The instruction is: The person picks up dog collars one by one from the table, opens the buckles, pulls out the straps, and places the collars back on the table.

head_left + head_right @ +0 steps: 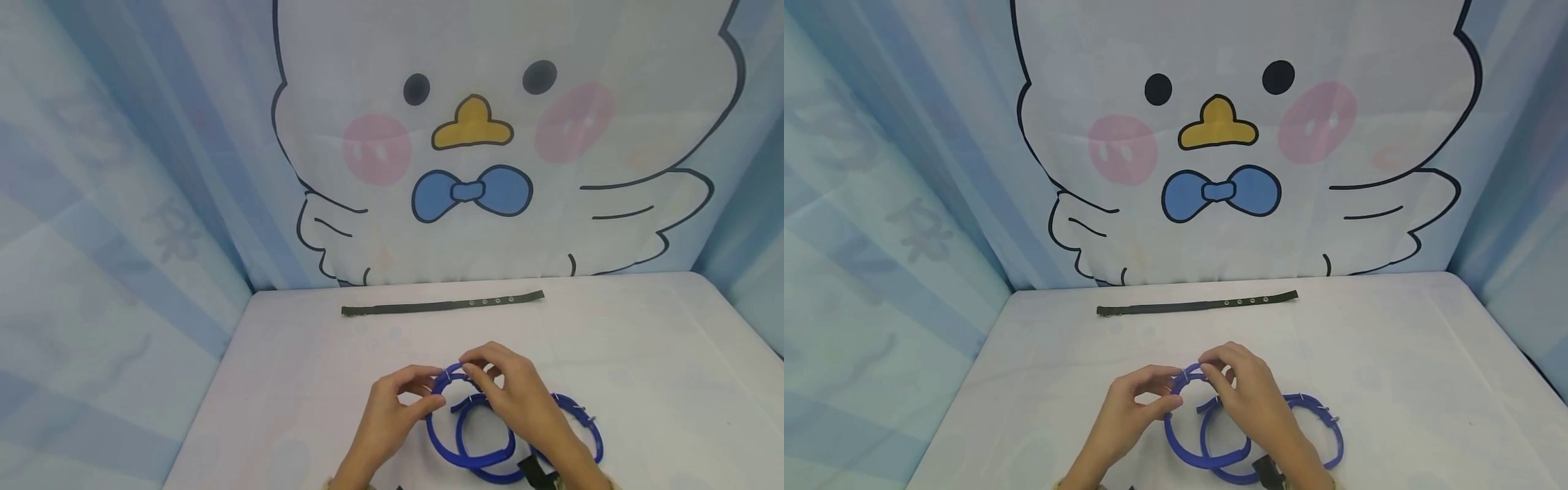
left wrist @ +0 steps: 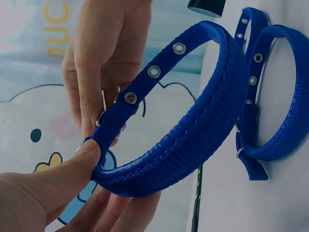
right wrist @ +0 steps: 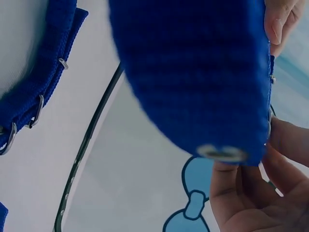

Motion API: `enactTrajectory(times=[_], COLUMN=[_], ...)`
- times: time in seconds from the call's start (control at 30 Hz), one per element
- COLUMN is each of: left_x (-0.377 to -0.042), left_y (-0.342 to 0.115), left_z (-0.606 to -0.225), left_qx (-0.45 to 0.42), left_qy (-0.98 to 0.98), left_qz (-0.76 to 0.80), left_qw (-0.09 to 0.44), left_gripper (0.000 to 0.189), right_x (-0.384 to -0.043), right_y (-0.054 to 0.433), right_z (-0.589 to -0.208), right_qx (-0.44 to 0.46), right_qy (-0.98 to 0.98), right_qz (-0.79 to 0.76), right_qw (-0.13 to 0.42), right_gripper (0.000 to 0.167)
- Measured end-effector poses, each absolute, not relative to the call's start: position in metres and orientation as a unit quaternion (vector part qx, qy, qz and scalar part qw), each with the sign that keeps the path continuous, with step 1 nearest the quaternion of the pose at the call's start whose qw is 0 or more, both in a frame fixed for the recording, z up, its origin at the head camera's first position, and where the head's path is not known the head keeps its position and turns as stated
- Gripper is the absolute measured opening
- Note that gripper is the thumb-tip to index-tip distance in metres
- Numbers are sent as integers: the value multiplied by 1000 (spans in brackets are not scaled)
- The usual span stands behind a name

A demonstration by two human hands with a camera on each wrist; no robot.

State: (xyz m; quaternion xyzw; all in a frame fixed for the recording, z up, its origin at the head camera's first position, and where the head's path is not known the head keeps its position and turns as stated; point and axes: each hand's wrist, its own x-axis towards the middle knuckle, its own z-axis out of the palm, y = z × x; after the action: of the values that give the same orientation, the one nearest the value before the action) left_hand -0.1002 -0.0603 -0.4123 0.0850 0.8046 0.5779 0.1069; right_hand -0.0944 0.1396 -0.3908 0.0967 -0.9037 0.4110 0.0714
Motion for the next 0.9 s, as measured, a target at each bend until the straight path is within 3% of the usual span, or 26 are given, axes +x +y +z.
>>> enactTrajectory(times=[0.9], left_x=[-93], left_y=[-55], left_z=[-414], left_qx=[80], left_qy=[811], left_qz=[574], left_qw=[77], left_gripper=[41], right_x=[-94], right_y=[130], right_z=[-393], right_qx=[22], right_qy=[-906], right_qz=[412], right_qw=[96], right_gripper=[10])
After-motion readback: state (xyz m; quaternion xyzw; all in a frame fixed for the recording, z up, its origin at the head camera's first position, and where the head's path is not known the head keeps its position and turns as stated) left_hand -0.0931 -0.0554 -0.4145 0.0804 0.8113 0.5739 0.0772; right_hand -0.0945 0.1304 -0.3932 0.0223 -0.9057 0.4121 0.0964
